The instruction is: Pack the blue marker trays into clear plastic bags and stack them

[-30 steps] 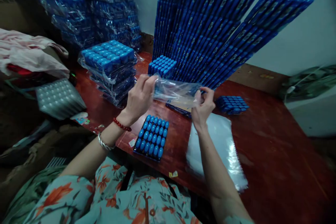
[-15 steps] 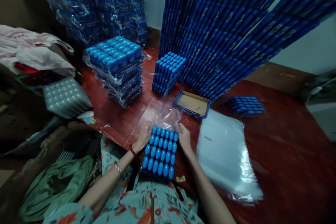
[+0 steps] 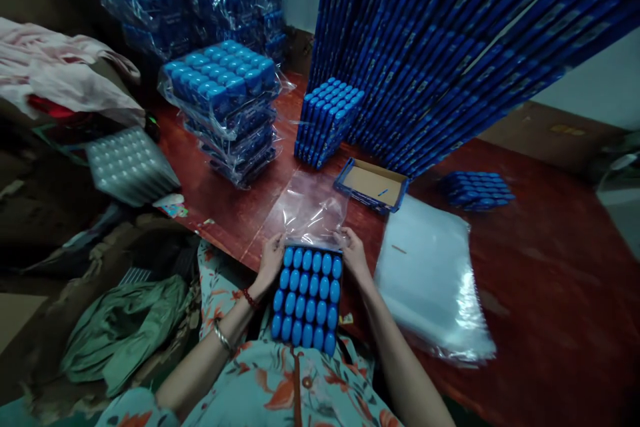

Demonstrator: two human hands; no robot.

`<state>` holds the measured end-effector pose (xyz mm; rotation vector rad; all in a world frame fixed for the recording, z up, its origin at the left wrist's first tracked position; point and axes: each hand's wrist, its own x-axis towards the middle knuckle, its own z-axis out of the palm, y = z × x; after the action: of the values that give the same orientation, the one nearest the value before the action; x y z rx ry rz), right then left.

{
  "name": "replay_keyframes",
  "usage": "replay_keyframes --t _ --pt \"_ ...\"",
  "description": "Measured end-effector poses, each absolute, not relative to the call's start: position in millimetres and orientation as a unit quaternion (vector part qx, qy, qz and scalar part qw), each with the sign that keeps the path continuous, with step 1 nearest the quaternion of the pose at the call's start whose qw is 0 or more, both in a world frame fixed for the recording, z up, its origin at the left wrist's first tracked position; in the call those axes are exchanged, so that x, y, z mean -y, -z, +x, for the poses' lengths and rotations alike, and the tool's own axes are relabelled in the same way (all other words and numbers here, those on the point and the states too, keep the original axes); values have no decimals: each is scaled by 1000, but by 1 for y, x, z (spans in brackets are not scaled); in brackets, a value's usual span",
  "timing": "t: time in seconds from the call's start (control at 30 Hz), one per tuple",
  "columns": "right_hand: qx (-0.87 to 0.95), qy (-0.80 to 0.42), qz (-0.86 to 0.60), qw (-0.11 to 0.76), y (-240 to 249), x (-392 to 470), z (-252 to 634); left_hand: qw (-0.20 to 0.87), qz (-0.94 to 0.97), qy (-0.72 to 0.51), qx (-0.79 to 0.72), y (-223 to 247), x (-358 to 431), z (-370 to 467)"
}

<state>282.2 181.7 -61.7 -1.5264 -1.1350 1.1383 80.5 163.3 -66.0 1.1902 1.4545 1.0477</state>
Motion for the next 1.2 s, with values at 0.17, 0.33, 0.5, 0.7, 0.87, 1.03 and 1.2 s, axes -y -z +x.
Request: replay_keyframes --t 0.17,0.33,0.5,0.7,0.87,1.03,1.2 --pt "419 -443 -645 460 70 -165 275 460 488 -392 -629 66 -164 84" --pt "462 -358 -706 399 62 -133 284 406 557 -271 -672 47 -152 74" --pt "572 -255 -718 303 50 -115 292 336 677 -87 -648 38 -142 63" --pt "665 -174 -667 286 38 -132 298 345 661 -278 -606 46 -153 60" --pt "656 -232 -624 356 34 -139 298 402 596 -372 -588 43 -161 65" --pt "637 -203 -608 428 32 -106 293 388 602 -414 -561 38 -128 58" --pt "672 -201 -563 437 31 -56 299 324 708 -375 -503 33 -75 37"
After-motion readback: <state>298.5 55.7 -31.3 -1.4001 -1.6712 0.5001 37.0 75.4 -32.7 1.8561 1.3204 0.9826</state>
